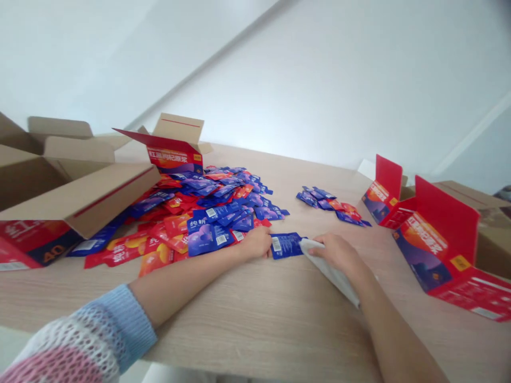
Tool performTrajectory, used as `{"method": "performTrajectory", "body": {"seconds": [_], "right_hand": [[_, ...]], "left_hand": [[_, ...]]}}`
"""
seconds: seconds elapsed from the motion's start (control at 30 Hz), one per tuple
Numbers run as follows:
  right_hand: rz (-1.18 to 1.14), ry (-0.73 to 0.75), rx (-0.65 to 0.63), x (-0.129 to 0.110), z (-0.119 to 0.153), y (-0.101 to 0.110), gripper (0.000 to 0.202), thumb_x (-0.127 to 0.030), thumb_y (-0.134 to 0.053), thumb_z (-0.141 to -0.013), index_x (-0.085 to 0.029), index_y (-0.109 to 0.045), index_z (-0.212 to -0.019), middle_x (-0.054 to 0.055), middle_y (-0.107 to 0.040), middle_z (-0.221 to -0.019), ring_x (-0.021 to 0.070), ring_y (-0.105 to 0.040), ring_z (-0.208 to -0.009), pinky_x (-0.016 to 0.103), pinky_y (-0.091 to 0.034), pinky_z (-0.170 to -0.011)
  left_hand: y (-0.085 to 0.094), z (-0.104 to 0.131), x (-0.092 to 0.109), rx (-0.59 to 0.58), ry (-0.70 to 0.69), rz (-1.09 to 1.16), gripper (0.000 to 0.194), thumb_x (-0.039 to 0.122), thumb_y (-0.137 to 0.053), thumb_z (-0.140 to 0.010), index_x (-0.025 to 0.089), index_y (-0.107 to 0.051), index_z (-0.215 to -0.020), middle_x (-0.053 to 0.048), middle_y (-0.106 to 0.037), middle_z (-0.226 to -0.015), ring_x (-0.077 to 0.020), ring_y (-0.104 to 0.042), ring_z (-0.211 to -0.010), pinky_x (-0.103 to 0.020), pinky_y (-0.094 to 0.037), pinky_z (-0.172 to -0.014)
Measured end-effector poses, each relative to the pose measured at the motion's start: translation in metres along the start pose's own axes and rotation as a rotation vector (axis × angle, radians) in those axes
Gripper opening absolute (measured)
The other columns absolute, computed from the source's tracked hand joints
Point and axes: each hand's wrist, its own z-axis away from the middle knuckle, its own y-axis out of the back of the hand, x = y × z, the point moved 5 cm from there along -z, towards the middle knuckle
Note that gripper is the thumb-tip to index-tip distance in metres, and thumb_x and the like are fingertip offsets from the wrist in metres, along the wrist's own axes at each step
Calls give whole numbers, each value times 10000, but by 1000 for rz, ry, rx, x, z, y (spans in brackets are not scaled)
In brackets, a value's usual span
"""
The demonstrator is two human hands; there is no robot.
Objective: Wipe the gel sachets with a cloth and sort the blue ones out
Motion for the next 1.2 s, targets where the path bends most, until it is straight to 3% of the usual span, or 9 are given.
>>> {"method": "performTrajectory", "body": {"seconds": [0.07,0.17,0.3,0.47,0.63,0.8,1.03,1.13,1.2], "right_hand": [[109,-114,92,14,-4,13,233,-375,-647,-797,-254,-763,-958,71,-733,-938,262,-665,-912,285,-420,-716],[61,-107,204,10,0,28,315,-426,-601,-843,-272,-725,-1088,81,-713,-1068,256,-638,-1002,286,-421,-756],[-88,141,239,-42,22,28,320,-481,-578,-865,-299,-720,-1086,26,-701,-1099,200,-630,-982,246,-408,-760],[-91,372,63,-96,36,-4,254,-451,-622,-844,-315,-724,-1033,-3,-707,-1036,169,-627,-943,226,-378,-719],[-57,65,7,-64,11,-15,469,-617,-507,-863,-213,-744,-864,62,-720,-843,177,-645,-786,232,-358,-626],[23,-102,42,-54,5,-16,485,-620,-443,-888,-250,-737,-996,102,-724,-913,213,-671,-871,250,-395,-645],[95,-259,178,-37,2,-14,489,-578,-414,-911,-210,-705,-1051,156,-691,-1031,283,-661,-965,345,-474,-751],[99,-327,194,-11,0,-9,485,-555,-416,-917,-189,-697,-1063,170,-683,-1051,299,-656,-984,364,-487,-765],[89,-362,192,5,0,-5,481,-540,-404,-926,-184,-687,-1084,174,-682,-1056,297,-655,-996,368,-491,-775]], "left_hand": [[1,-1,0,-5,-23,-4,265,149,-415,-801,171,-593,-606,-41,-613,-534,-149,-552,-457,-259,-432,-517],[1,2,-1,27,-62,-23,272,169,-396,-828,168,-604,-652,-40,-619,-548,-145,-566,-471,-251,-443,-528],[-1,11,0,81,-89,-154,284,180,-363,-857,170,-642,-805,-73,-690,-710,-182,-659,-659,-257,-469,-607],[0,26,15,176,-119,-477,273,251,-456,-838,168,-651,-1010,-135,-710,-1008,-267,-661,-977,-323,-483,-773],[6,25,20,142,-102,-439,304,218,-409,-848,155,-686,-955,-140,-717,-1012,-256,-668,-970,-316,-479,-782],[9,25,16,16,-104,-137,368,422,-486,-858,163,-673,-675,-75,-686,-650,-208,-670,-694,-271,-477,-649],[7,29,-3,-16,137,232,179,202,-643,-743,135,-592,-585,-60,-670,-638,-149,-630,-586,-237,-489,-582],[30,44,-4,76,109,211,123,197,-645,-735,135,-613,-635,-32,-646,-596,-137,-607,-558,-223,-463,-544],[65,60,3,273,-11,58,98,243,-638,-746,148,-665,-739,-8,-648,-606,-137,-600,-571,-218,-434,-542]]}}
